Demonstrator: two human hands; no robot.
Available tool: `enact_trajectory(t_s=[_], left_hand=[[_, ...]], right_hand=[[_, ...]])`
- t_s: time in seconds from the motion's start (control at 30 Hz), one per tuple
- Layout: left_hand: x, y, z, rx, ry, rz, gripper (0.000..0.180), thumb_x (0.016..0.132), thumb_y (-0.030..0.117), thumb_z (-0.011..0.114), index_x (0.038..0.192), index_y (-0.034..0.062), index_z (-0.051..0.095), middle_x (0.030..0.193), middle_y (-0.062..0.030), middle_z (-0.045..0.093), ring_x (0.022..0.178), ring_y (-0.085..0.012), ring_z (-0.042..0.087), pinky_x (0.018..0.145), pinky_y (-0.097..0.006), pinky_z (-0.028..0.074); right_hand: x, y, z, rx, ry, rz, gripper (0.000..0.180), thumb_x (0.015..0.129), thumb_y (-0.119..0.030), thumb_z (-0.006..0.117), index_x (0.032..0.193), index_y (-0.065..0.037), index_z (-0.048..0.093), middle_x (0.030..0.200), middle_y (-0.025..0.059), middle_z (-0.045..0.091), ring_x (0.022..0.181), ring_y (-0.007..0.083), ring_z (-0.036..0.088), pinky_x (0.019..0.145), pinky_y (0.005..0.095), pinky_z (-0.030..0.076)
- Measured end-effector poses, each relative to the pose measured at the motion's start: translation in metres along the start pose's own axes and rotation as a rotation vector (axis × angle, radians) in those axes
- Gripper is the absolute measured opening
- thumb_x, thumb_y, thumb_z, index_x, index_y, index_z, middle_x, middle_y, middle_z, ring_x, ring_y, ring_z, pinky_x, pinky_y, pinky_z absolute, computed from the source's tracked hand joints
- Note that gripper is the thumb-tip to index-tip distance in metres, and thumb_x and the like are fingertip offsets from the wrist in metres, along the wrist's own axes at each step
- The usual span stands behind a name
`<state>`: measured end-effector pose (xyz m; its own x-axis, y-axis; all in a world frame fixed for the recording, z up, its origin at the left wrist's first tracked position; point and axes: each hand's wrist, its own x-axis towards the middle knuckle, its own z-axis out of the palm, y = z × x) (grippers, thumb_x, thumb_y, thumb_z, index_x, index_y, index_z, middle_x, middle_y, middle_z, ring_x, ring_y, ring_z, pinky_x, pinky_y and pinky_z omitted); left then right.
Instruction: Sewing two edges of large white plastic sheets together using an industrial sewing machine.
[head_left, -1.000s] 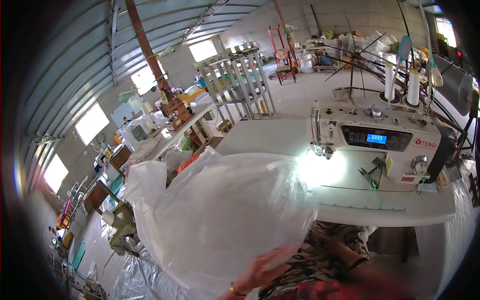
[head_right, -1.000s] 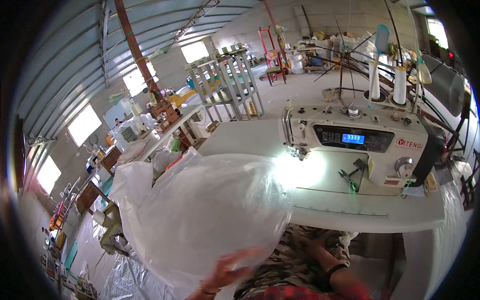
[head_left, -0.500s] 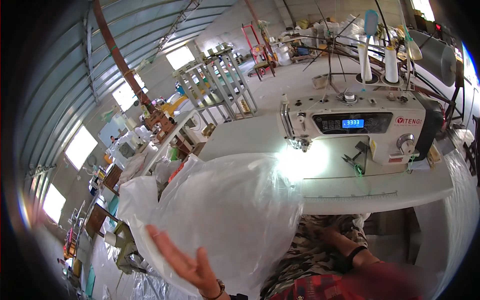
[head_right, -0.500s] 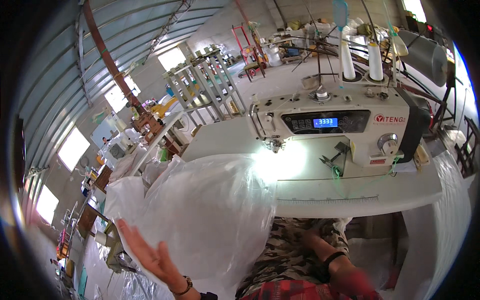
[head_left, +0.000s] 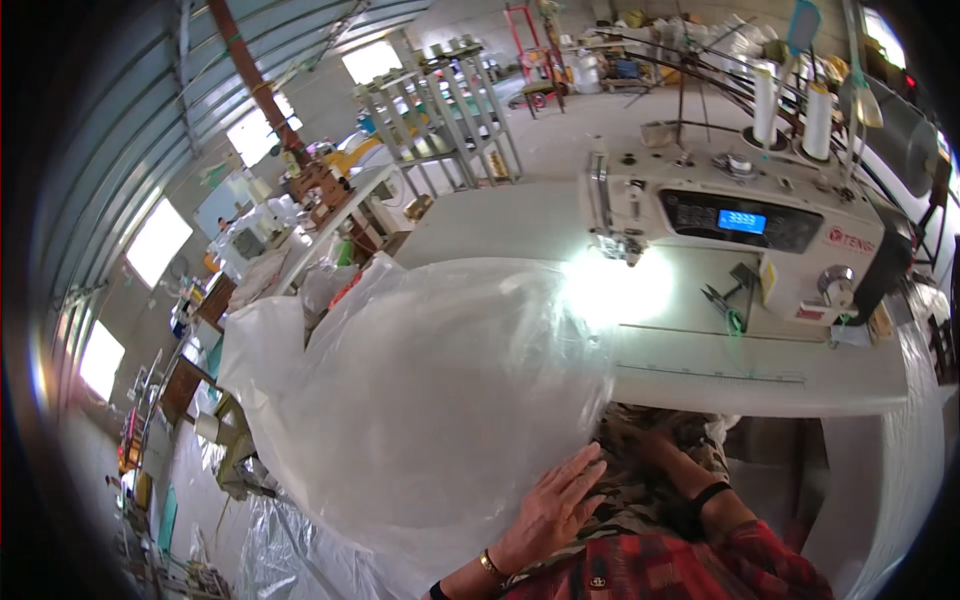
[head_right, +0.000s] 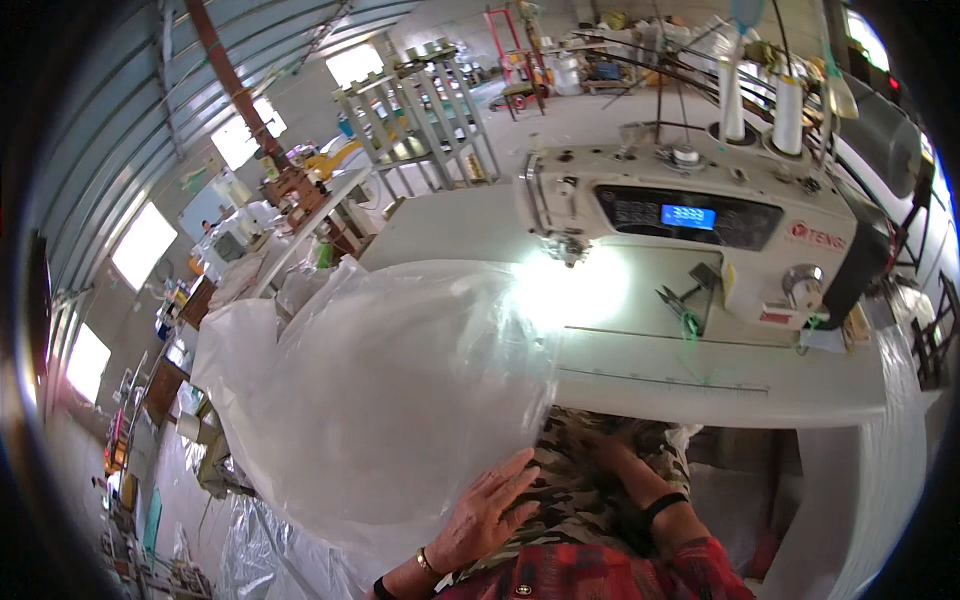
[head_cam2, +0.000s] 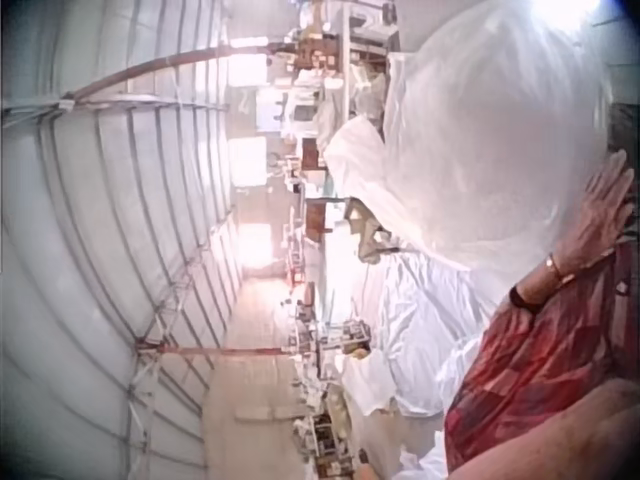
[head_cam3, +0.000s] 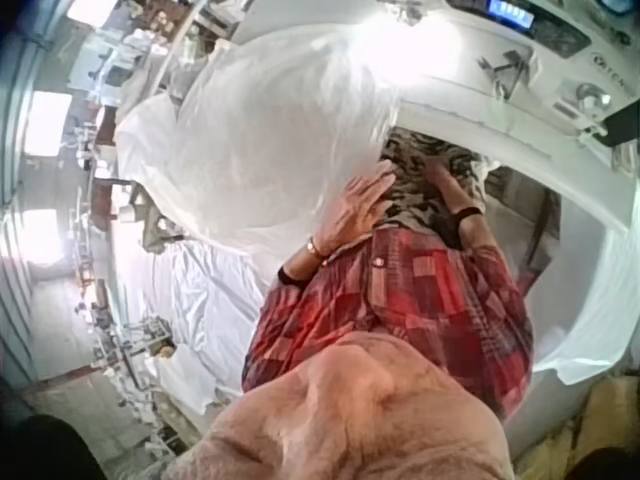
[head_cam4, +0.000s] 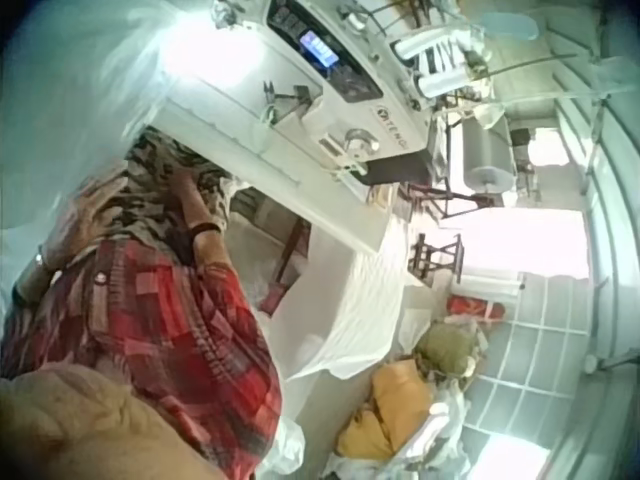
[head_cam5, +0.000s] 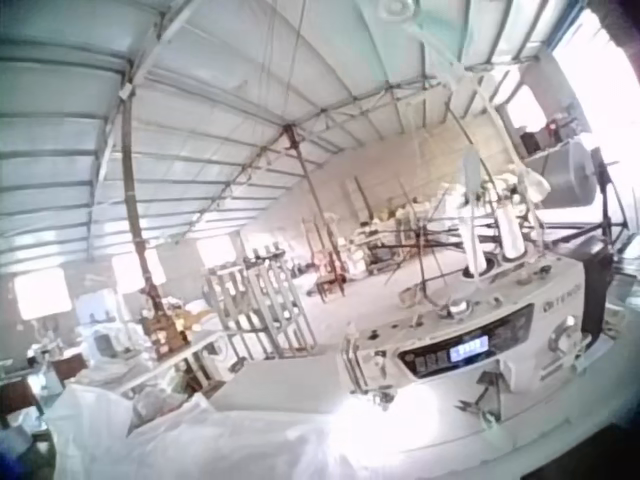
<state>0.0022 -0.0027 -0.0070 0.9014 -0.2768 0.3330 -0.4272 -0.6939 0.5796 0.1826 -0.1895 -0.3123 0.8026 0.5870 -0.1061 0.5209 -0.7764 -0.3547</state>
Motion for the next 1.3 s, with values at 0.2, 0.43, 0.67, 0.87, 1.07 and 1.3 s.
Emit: enact_trajectory(t_s=[0.2, 0.43, 0.67, 0.87, 1.07, 1.3], left_hand=[[0.003, 0.001, -0.054, 0.030, 0.394, -0.064, 0.041, 0.083, 0.004, 0.070, 0.123, -0.0005, 0.062, 0.128, -0.0187, 0.062, 0.119, -0.0348, 0.059, 0.099, -0.039, 0.047], [-0.001, -0.013, -0.033, -0.118, 0.235, -0.084, 0.044, 0.083, 0.008, 0.072, 0.125, 0.0000, 0.061, 0.130, -0.0198, 0.061, 0.117, -0.0357, 0.061, 0.098, -0.040, 0.048], [0.026, -0.014, -0.083, 0.027, 0.413, -0.027, 0.042, 0.086, 0.010, 0.070, 0.126, -0.0023, 0.060, 0.131, -0.0198, 0.060, 0.121, -0.0357, 0.058, 0.100, -0.040, 0.047], [0.051, 0.007, -0.136, 0.604, 0.432, 0.075, 0.047, 0.087, 0.010, 0.065, 0.132, 0.0016, 0.055, 0.143, -0.0207, 0.048, 0.136, -0.0374, 0.042, 0.115, -0.055, 0.026], [0.114, 0.006, -0.213, 1.189, 0.307, 0.312, 0.054, 0.083, 0.009, 0.068, 0.136, 0.0085, 0.055, 0.154, -0.0113, 0.036, 0.145, -0.0296, 0.029, 0.118, -0.056, 0.014], [0.118, 0.003, -0.311, 1.396, 0.568, -0.003, 0.074, 0.078, 0.005, 0.070, 0.145, 0.0149, 0.042, 0.159, -0.0045, 0.027, 0.148, -0.0228, 0.023, 0.120, -0.054, 0.013]], right_hand=[[-0.030, -0.019, -0.052, 0.213, -0.153, 0.083, 0.044, 0.092, -0.033, 0.056, 0.134, -0.017, 0.057, 0.117, 0.0070, 0.069, 0.106, 0.0297, 0.066, 0.093, 0.0392, 0.047], [0.010, 0.013, 0.013, -0.220, -0.298, 0.180, 0.040, 0.094, -0.045, 0.048, 0.126, -0.026, 0.064, 0.113, 0.0061, 0.071, 0.104, 0.0253, 0.068, 0.089, 0.0409, 0.050], [-0.007, 0.004, -0.012, -0.092, -0.238, 0.103, 0.044, 0.092, -0.047, 0.047, 0.122, -0.021, 0.066, 0.112, 0.0148, 0.070, 0.101, 0.0336, 0.068, 0.090, 0.0502, 0.047], [0.000, 0.023, 0.011, -0.092, -0.251, 0.081, 0.043, 0.089, -0.045, 0.052, 0.121, -0.018, 0.065, 0.108, 0.0176, 0.069, 0.098, 0.0364, 0.067, 0.087, 0.0521, 0.047], [-0.003, 0.000, -0.014, 0.063, -0.137, 0.056, 0.040, 0.094, -0.037, 0.049, 0.130, -0.024, 0.059, 0.110, 0.0151, 0.070, 0.096, 0.0348, 0.068, 0.090, 0.0545, 0.046], [-0.002, 0.021, 0.017, -0.098, -0.140, -0.133, 0.040, 0.092, -0.040, 0.053, 0.128, -0.025, 0.060, 0.117, 0.0141, 0.068, 0.099, 0.0338, 0.068, 0.092, 0.0517, 0.048]])
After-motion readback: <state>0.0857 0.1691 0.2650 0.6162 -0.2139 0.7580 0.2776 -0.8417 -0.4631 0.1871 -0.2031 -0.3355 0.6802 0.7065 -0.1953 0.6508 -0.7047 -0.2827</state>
